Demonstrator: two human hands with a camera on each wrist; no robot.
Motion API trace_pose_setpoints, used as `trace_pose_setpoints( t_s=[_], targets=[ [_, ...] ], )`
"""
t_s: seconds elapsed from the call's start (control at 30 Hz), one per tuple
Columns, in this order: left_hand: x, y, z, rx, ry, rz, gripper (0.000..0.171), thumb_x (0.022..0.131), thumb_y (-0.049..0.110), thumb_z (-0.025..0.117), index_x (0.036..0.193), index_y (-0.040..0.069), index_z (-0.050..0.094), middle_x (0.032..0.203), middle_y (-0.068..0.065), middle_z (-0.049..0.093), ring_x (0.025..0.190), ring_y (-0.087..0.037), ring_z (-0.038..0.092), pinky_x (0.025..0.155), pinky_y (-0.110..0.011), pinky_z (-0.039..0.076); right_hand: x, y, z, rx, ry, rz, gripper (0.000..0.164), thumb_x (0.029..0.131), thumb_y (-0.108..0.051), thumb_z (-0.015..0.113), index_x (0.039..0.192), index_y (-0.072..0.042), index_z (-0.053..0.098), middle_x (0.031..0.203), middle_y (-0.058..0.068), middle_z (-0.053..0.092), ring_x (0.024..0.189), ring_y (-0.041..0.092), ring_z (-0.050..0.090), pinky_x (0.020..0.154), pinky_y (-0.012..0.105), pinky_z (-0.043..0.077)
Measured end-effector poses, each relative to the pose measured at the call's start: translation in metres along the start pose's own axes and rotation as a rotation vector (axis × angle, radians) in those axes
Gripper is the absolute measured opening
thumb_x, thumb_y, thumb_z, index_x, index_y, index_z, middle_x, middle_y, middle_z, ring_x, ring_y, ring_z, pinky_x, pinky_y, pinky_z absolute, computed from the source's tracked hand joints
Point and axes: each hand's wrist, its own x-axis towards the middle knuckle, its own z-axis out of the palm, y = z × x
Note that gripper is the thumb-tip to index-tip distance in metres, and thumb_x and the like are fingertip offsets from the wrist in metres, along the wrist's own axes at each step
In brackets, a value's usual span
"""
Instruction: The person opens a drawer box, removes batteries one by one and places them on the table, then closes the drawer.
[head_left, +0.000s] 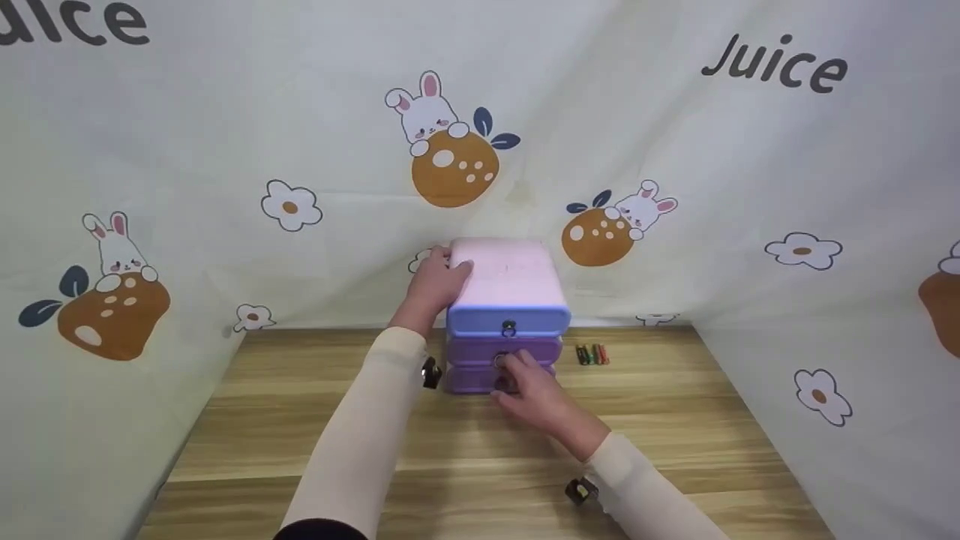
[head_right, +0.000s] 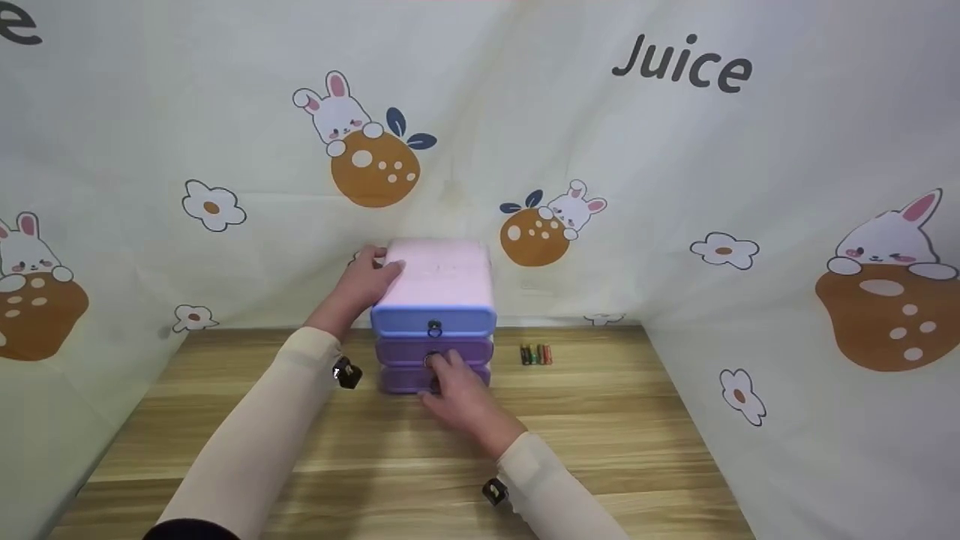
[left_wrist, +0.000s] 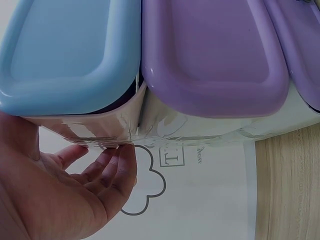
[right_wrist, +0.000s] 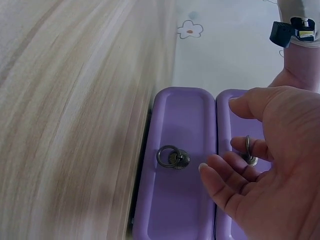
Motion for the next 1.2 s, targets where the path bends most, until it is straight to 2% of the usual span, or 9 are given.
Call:
trace_pose_setpoints(
  t_s=[0.07,0.43,0.63,0.83,1.03,1.2],
  targets=[
    [0.001,0.000,0.000,0.011,0.000,0.000,0.065,0.110,0.045,0.061,0.157,0.002,0.049,0.155,-0.020,0.059,0.145,-0.038,0.054,0.120,-0.054,0.043,0.000,0.000,0.000,-0.022,0.004,-0.006,0.043,0.097,-0.020,0.084,0.134,-0.006,0.067,0.119,0.008,0.061,0.103,0.027,0.067,0.095,0.054,0.056],
    [-0.001,-0.001,0.001,-0.006,-0.005,-0.016,0.066,0.111,0.046,0.061,0.160,0.004,0.047,0.158,-0.018,0.056,0.147,-0.039,0.052,0.121,-0.056,0.042,-0.003,0.004,0.002,0.031,-0.001,0.003,0.043,0.098,-0.016,0.083,0.135,-0.005,0.064,0.123,0.010,0.061,0.108,0.029,0.070,0.098,0.049,0.061],
    [-0.002,0.000,0.001,-0.026,-0.018,-0.033,0.066,0.111,0.046,0.060,0.161,0.005,0.046,0.160,-0.018,0.056,0.149,-0.039,0.051,0.123,-0.056,0.042,-0.006,0.002,0.001,-0.035,0.025,0.009,0.043,0.098,-0.016,0.083,0.136,-0.007,0.065,0.125,0.009,0.063,0.110,0.030,0.069,0.100,0.051,0.060],
    [-0.001,0.001,0.000,-0.031,-0.016,-0.019,0.065,0.111,0.044,0.060,0.160,0.004,0.046,0.159,-0.019,0.055,0.149,-0.038,0.051,0.123,-0.056,0.041,-0.012,-0.001,0.000,-0.085,0.044,0.021,0.042,0.098,-0.017,0.082,0.136,-0.009,0.065,0.126,0.010,0.064,0.114,0.031,0.067,0.102,0.053,0.059],
    [-0.001,0.001,0.000,-0.018,-0.012,-0.008,0.065,0.110,0.045,0.061,0.158,0.003,0.048,0.157,-0.018,0.057,0.147,-0.037,0.052,0.121,-0.054,0.042,-0.025,0.001,0.008,-0.066,-0.032,0.012,0.037,0.094,-0.011,0.081,0.128,-0.004,0.066,0.114,0.012,0.063,0.095,0.024,0.064,0.086,0.050,0.060],
    [0.000,0.000,0.000,-0.019,-0.017,-0.027,0.067,0.110,0.046,0.060,0.161,0.004,0.046,0.160,-0.018,0.055,0.150,-0.038,0.050,0.123,-0.056,0.041,-0.032,0.004,0.014,-0.075,-0.114,0.069,0.051,0.096,-0.017,0.081,0.141,-0.002,0.064,0.120,0.014,0.062,0.102,0.030,0.067,0.093,0.056,0.061]
  ],
)
